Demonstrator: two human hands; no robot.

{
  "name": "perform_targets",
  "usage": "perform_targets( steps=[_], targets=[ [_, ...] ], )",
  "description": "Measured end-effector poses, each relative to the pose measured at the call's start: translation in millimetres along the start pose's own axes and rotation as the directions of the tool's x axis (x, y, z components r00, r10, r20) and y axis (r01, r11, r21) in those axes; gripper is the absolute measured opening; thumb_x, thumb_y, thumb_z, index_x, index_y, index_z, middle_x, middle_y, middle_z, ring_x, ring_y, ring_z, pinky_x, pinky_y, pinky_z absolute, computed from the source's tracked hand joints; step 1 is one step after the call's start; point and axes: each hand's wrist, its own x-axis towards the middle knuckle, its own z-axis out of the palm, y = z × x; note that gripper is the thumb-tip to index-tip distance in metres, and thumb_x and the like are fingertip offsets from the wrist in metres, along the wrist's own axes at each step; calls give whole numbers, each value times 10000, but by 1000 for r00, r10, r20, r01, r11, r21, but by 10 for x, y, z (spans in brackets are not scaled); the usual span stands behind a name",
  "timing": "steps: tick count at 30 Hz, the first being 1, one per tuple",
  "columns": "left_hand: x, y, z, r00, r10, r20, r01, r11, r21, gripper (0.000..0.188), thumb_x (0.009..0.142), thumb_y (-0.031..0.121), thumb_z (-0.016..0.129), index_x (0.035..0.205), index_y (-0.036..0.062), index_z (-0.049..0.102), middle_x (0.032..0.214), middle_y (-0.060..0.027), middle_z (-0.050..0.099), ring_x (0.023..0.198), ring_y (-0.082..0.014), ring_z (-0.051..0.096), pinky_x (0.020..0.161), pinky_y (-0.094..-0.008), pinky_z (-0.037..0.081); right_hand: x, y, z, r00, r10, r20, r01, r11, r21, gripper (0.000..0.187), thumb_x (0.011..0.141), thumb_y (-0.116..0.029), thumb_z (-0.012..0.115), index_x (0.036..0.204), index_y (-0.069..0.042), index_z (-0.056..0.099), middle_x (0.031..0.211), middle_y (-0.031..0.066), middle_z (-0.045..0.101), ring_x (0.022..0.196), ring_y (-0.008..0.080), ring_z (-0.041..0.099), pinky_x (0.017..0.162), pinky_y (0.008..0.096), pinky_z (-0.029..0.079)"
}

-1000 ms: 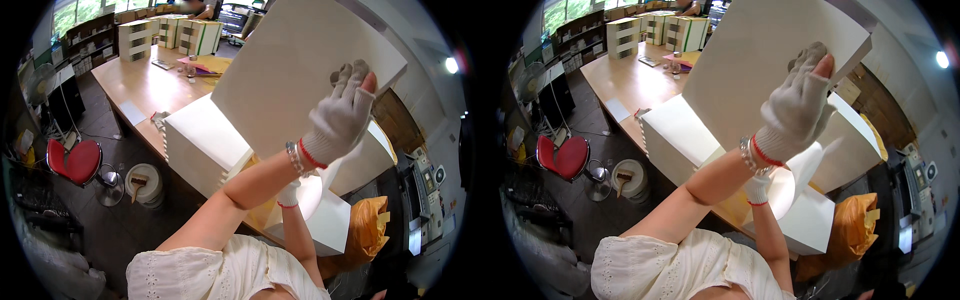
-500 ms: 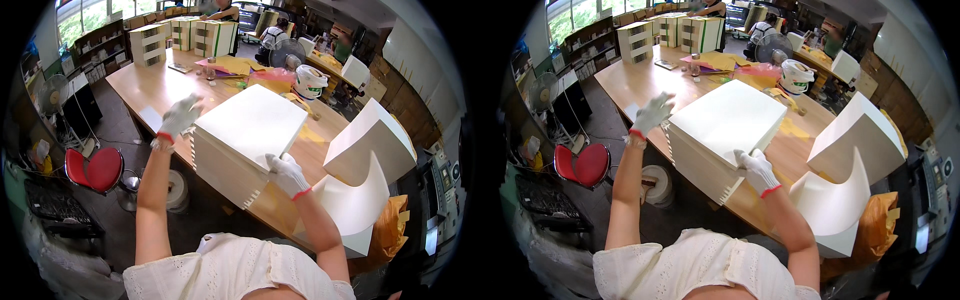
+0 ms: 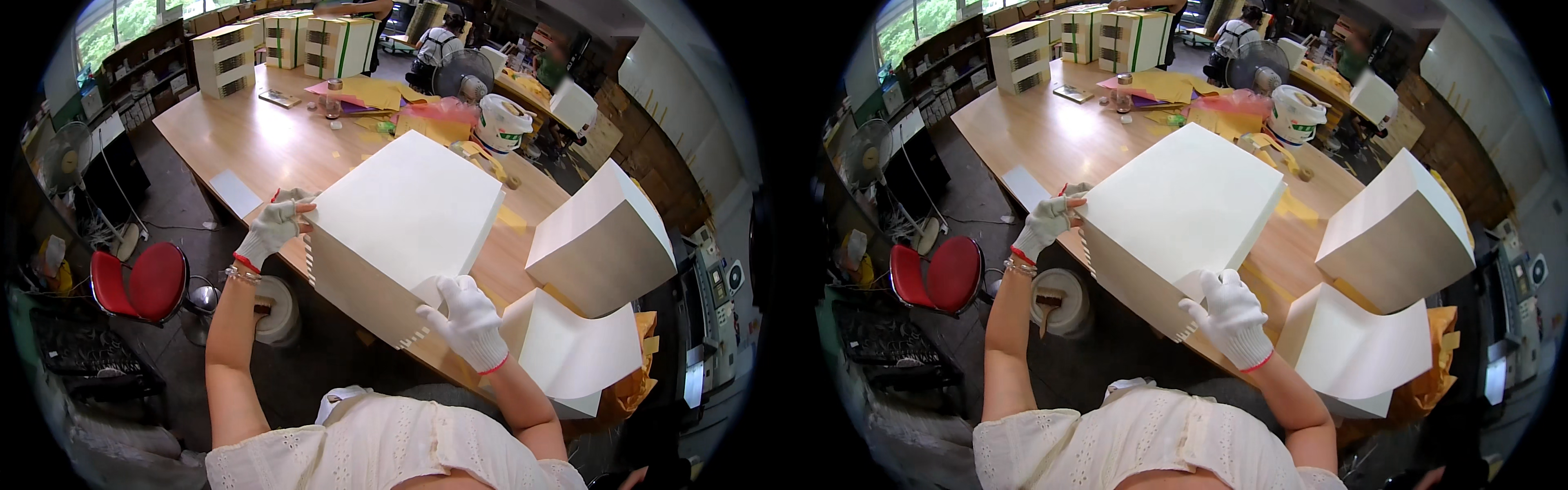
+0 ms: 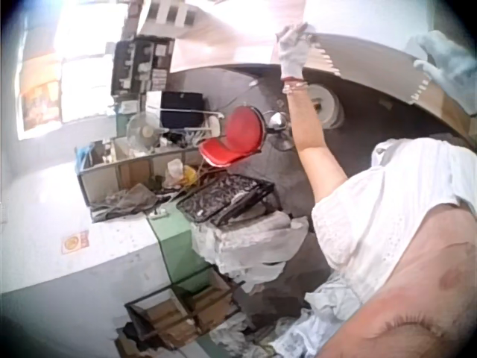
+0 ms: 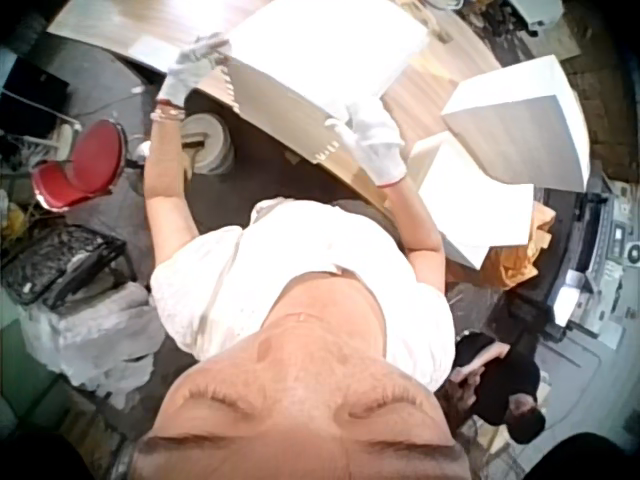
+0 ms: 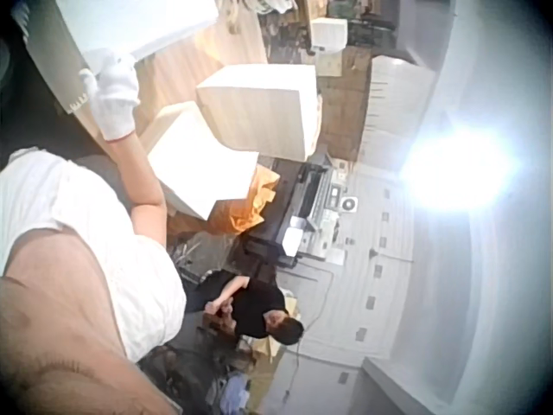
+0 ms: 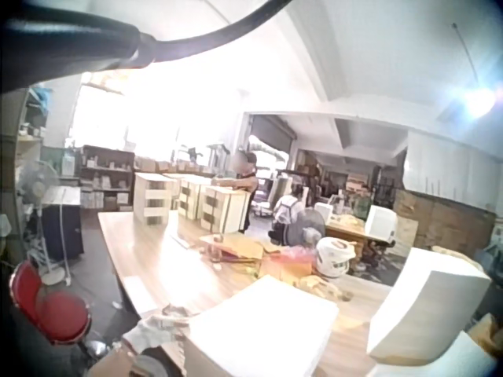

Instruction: The person assembles white cardboard boxes by folding the flaps and securing them with yellow tape. They handle the boxes one at a time, picking them up from a stack, folding the sides, and applying tape to the seams before placing the finished unit on the table.

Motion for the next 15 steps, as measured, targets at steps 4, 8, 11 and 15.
perform_targets(
  steps=[4,8,11,15],
  targets=[
    [46,-3,-64,994,-99,-42,92,985,-144,354,808,-153,594,1141,-41,639,1174,-114,617,1025,-190,623,859,-330,584,-5,5,23,999,-6,-37,8,999,46,460,759,-329,768,1086,-79,562,914,150,550,778,317,610,631,395,506],
    [104,293,45,999,-14,-49,26,968,250,305,787,-124,647,1073,-26,688,976,-115,703,866,-160,678,737,-295,593,-49,23,63,997,60,-39,-55,993,100,463,763,-312,768,1114,-90,564,937,140,542,777,312,607,643,394,508],
    [102,313,24,992,-66,-103,89,968,235,275,772,-98,673,1038,-35,700,926,-108,713,814,-149,676,730,-280,580,-41,2,64,997,60,-40,-55,993,108,453,764,-296,764,1116,-91,563,946,133,540,774,306,605,642,391,508],
    [107,497,33,988,-136,-66,152,898,414,293,792,-131,558,1055,-72,674,977,-131,685,853,-206,695,756,-292,591,-46,-28,102,998,48,-49,-44,997,69,460,745,-265,768,1118,-94,559,939,121,538,782,297,606,634,386,510]
  ],
)
